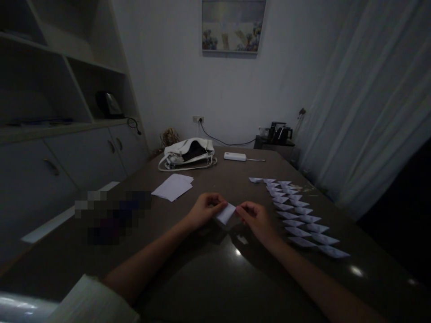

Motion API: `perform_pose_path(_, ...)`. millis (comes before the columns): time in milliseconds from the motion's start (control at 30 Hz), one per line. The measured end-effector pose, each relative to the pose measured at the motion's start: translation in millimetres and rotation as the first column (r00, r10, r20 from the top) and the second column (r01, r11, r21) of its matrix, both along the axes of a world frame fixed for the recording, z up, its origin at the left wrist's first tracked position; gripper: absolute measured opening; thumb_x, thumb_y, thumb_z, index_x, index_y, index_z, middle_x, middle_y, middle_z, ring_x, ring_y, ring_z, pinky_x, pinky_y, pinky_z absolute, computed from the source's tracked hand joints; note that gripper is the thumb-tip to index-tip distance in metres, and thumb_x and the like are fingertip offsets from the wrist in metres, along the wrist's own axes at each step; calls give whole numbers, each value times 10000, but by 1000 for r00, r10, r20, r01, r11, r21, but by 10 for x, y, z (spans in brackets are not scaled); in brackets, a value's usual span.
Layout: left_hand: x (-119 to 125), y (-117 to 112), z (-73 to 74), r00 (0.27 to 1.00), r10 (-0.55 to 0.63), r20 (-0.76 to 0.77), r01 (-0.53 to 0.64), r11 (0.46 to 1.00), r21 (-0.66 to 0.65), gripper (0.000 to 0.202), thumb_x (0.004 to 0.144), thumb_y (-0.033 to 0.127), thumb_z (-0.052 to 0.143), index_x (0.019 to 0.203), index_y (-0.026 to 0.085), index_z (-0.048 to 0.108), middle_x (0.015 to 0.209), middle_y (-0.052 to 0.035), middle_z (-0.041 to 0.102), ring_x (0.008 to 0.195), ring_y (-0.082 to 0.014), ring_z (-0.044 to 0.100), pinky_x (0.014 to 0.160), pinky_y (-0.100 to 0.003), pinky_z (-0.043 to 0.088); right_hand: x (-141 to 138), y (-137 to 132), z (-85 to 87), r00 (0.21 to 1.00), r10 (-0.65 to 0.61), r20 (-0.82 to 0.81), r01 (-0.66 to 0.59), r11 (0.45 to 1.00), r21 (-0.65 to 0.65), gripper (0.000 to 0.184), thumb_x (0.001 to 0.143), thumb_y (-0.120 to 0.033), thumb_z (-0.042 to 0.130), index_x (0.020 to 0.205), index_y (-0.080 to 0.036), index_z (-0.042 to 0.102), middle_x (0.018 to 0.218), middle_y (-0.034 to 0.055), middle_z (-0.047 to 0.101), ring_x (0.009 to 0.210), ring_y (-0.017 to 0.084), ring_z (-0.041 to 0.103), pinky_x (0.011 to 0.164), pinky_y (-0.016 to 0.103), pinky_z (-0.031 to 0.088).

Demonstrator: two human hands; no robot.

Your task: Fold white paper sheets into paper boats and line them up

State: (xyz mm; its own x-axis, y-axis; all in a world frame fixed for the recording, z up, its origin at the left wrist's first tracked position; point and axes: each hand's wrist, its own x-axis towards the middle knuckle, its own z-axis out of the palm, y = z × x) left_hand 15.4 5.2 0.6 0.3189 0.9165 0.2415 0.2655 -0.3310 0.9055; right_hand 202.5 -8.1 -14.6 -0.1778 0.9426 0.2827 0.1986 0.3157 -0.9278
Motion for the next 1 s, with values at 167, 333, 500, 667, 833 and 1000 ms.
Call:
perform_pose_path(167, 8, -29, 25, 999, -3, -45, 5, 999, 42, 246, 796, 339, 561, 759, 107, 634, 693, -29, 616, 648, -127, 545, 587, -212, 393, -21, 5, -25, 999, 40, -19, -41, 997, -69, 250, 760, -390, 569, 719, -149, 620, 636, 22, 610, 514, 115, 497, 470, 217, 363)
perform_pose_path(333, 7, -35, 28, 999, -13, -40, 15, 999, 36, 245, 794, 335, 561, 764, 103, 635, 680, -32, 621, 633, -128, 545, 583, -217, 395, -29, 28, -37, 999, 33, -41, -36, 996, -83, 226, 745, -369, 582, 687, -152, 609, 602, 8, 582, 497, 107, 465, 468, 218, 339)
perform_pose_path(500, 20, -27, 19, 1000, -4, -15, 4, 1000, 20, 236, 785, 328, 575, 749, 101, 631, 672, -29, 612, 622, -120, 537, 573, -210, 388, -40, 17, -12, 999, 26, -38, -28, 999, -44, 229, 742, -368, 584, 648, -159, 589, 578, -4, 549, 524, 115, 477, 480, 220, 339)
perform_pose_path(667, 35, -40, 5, 999, 0, 46, 1, 1000, -30, 242, 779, 336, 582, 750, 98, 615, 655, -21, 599, 584, -109, 524, 536, -201, 372, -52, -4, -40, 997, 67, -35, -70, 994, -84, 267, 774, -412, 549, 696, -159, 589, 598, 1, 568, 481, 102, 452, 448, 215, 335)
perform_pose_path(833, 33, -39, -8, 999, -3, 41, 3, 1000, 10, 248, 773, 349, 588, 745, 104, 619, 651, -23, 602, 587, -114, 528, 534, -203, 378, -59, 2, -57, 993, 114, -21, -116, 987, -109, 307, 769, -446, 555, 667, -158, 585, 553, -10, 543, 463, 95, 441, 446, 210, 321)
perform_pose_path(1000, 46, -43, -3, 998, 1, 64, -4, 999, 38, 248, 783, 350, 580, 750, 106, 607, 652, -21, 596, 585, -109, 526, 538, -198, 373, -66, -7, -48, 992, 110, -59, -116, 988, -105, 329, 760, -474, 570, 666, -159, 580, 570, -8, 546, 483, 96, 449, 452, 208, 322)
